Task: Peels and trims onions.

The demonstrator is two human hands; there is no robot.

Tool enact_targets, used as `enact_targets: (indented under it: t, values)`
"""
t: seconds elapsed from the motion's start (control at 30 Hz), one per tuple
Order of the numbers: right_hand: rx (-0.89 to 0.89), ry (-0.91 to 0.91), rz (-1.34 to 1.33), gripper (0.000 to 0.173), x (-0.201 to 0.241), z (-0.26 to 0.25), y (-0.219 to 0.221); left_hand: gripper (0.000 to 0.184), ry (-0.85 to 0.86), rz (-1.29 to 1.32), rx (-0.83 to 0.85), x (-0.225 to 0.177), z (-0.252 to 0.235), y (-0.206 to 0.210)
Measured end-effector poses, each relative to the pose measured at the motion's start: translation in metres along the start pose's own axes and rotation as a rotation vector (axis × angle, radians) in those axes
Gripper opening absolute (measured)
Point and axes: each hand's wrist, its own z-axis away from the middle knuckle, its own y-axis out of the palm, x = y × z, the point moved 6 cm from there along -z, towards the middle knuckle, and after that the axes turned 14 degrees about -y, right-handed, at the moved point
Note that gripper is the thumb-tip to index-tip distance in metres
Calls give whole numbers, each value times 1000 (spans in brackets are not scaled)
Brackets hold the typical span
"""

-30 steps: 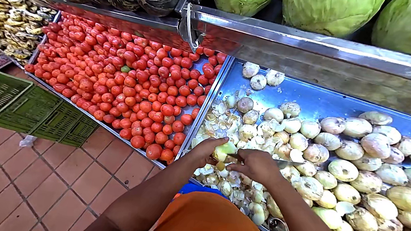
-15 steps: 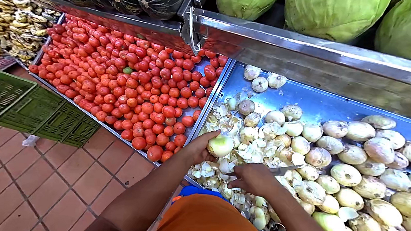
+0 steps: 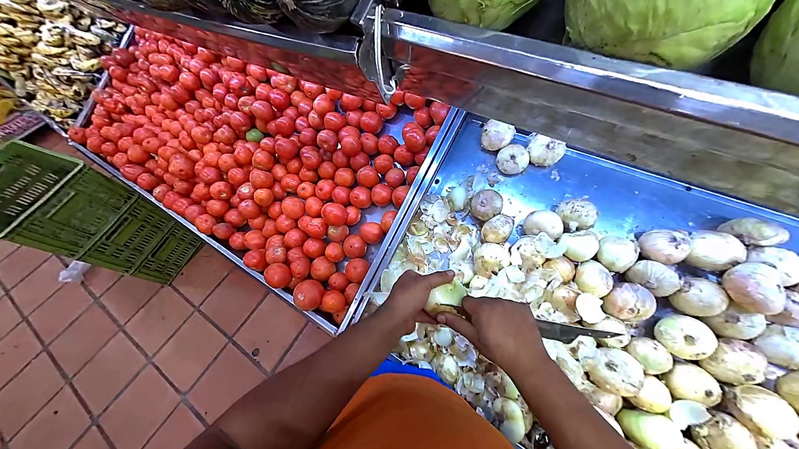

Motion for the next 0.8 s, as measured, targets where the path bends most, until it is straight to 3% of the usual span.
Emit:
enact_targets:
  t: [0.07, 0.13, 0.23, 0.33, 0.4, 0.47, 0.5, 0.6, 0.63, 0.8]
  values:
    - [0, -76, 8, 72, 4, 3, 5, 64, -41, 45, 35, 8, -9, -1]
    - [109, -136, -38, 70, 17, 8, 19, 62, -60, 112, 75, 13, -19, -6]
    - [313, -119, -86, 69, 26, 13, 45, 66, -87, 143, 119, 8, -26, -12]
    - [421, -108, -282, 66, 16, 17, 35, 64, -34, 128, 191, 0, -17, -13]
    - [284, -1, -563, 56, -3, 25, 12, 66, 45, 38, 201, -5, -4, -13]
    - [-33, 196, -830, 41, -27, 33, -7, 72, 111, -94, 184, -10, 13, -9]
    - [-139, 271, -902, 42, -34, 35, -11, 74, 137, -143, 162, -11, 16, -7]
    - [-107, 277, -927, 100, -30, 33, 1, 72, 253, -269, 64, -8, 22, 7]
    - [-120, 276, -933, 108, -26, 33, 4, 69, 307, -296, 13, -8, 28, 13]
    - [-360, 222, -1161, 98, -23, 44, 4, 48, 485, -354, -130, -1, 31, 24]
